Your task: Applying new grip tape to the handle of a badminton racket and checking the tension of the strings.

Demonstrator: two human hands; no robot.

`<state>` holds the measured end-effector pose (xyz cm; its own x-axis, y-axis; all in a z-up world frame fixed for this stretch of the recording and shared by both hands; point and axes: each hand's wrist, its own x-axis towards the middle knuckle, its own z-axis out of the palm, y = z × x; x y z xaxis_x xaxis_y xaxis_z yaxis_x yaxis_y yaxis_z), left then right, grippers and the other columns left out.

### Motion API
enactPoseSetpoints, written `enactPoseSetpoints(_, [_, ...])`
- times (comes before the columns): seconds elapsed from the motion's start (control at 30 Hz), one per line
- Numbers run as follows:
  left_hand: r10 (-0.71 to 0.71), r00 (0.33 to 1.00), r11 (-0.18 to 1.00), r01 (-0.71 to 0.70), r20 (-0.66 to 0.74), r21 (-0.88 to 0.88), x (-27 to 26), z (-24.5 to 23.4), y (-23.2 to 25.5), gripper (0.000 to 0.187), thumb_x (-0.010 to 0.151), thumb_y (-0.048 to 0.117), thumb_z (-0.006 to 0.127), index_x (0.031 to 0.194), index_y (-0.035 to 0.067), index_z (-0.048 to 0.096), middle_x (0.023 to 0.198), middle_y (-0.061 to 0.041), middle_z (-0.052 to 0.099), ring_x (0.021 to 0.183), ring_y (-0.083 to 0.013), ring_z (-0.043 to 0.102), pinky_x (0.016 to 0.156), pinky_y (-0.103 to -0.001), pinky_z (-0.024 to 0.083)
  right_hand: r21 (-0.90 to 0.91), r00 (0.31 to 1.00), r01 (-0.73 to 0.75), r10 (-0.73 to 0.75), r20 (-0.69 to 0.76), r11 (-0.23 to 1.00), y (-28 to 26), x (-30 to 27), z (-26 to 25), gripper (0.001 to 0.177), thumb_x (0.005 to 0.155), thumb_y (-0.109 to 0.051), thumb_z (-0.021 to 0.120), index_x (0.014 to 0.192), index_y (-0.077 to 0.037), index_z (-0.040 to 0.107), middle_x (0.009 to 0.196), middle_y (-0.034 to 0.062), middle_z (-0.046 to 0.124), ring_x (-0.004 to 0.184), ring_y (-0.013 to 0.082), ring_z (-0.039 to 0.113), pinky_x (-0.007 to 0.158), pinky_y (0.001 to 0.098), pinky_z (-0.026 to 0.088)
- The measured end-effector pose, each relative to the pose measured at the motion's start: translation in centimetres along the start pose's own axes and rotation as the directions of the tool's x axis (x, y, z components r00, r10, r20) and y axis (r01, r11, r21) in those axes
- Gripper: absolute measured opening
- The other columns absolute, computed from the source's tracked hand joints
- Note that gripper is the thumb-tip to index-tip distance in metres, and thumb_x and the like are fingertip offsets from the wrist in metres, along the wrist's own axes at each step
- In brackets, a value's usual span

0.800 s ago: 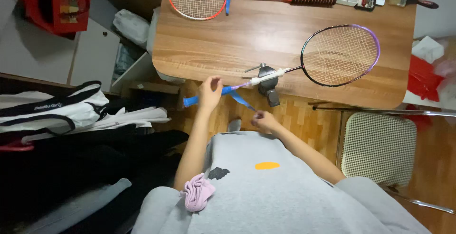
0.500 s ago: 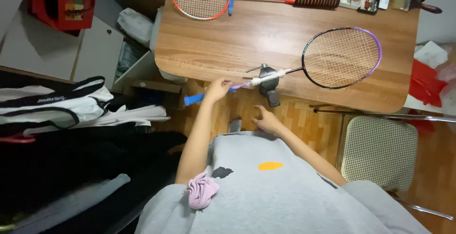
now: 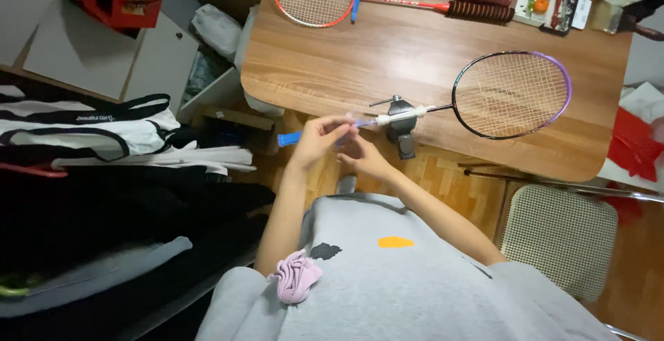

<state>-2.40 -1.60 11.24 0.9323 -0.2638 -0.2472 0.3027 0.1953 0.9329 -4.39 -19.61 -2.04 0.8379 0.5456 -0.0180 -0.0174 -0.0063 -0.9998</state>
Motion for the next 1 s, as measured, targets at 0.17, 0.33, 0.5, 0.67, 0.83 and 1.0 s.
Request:
enactPoseSetpoints(0.17, [-0.172,0.964,0.978,0.143,0.204,0.150,-5.1,-1.0,6.0,0.024,0.100,0.012,0.067,0.119,-0.002,0.073,0.104,-0.011,0.077,0.095,-0.0153,0.074,0.089,-0.029,0.060,-0.158,0.983,-0.159,0.142,-0.113,0.975,-2.6,-1.4,-0.6,0.033,0.089,-0.015,0.077,0.118,-0.007,0.064,0.111,0.0075,0.077,0.102,0.0160,0.076,0.089,0.0328,0.059])
enactPoseSetpoints(0.33, [-0.633,0.739,0.767,0.557,0.233,0.318,-5.2,-2.9,5.8,0.026,0.100,0.021,0.053,0.121,0.012,0.066,0.099,-0.007,0.079,0.087,-0.0170,0.076,0.077,-0.031,0.059,-0.227,0.946,-0.281,0.229,-0.229,0.932,-1.5,-2.1,-1.1,0.035,0.085,-0.015,0.080,0.115,-0.006,0.064,0.102,0.0078,0.078,0.092,0.0177,0.076,0.083,0.0325,0.060])
enactPoseSetpoints(0.5, [0.221,0.950,0.617,0.037,-0.219,0.786,0.9,-4.4,-2.1,0.025,0.099,0.020,0.060,0.116,0.004,0.070,0.103,-0.017,0.076,0.098,-0.0303,0.073,0.086,-0.040,0.056,-0.116,0.963,-0.237,0.218,-0.158,0.964,4.7,-3.2,-1.1,0.048,0.082,-0.015,0.076,0.125,-0.006,0.058,0.109,0.0118,0.077,0.099,0.0199,0.076,0.085,0.0340,0.060])
enactPoseSetpoints(0.67, [-0.007,0.989,0.443,0.136,-0.148,0.886,8.0,-6.4,-10.5,0.026,0.101,0.028,0.063,0.111,0.006,0.072,0.107,-0.019,0.074,0.102,-0.0357,0.069,0.090,-0.044,0.053,-0.523,0.763,-0.588,0.637,-0.107,0.617,2.5,-4.4,-1.6,0.062,0.082,-0.031,0.082,0.133,-0.008,0.054,0.104,0.0194,0.074,0.095,0.0313,0.075,0.080,0.0400,0.059])
enactPoseSetpoints(0.83, [-0.216,0.972,0.537,0.197,-0.092,0.820,10.9,-8.7,-16.0,0.027,0.100,0.032,0.065,0.110,0.009,0.074,0.107,-0.013,0.076,0.103,-0.0281,0.072,0.090,-0.041,0.055,-0.734,0.868,-0.356,0.496,-0.030,0.578,2.7,-4.8,-2.3,0.059,0.083,-0.033,0.086,0.130,-0.009,0.059,0.101,0.0236,0.073,0.093,0.0363,0.069,0.080,0.0427,0.054])
enactPoseSetpoints(1.0, [0.136,0.962,0.824,0.022,-0.237,0.565,9.3,-5.7,-14.0,0.033,0.084,0.016,0.081,0.114,0.005,0.073,0.102,-0.010,0.077,0.092,-0.0176,0.073,0.079,-0.032,0.058,-0.301,0.941,-0.335,0.300,-0.157,0.893,-5.2,-2.3,-1.7,0.054,0.092,-0.015,0.070,0.143,-0.013,0.053,0.089,0.0159,0.078,0.070,0.0197,0.073,0.067,0.0315,0.057])
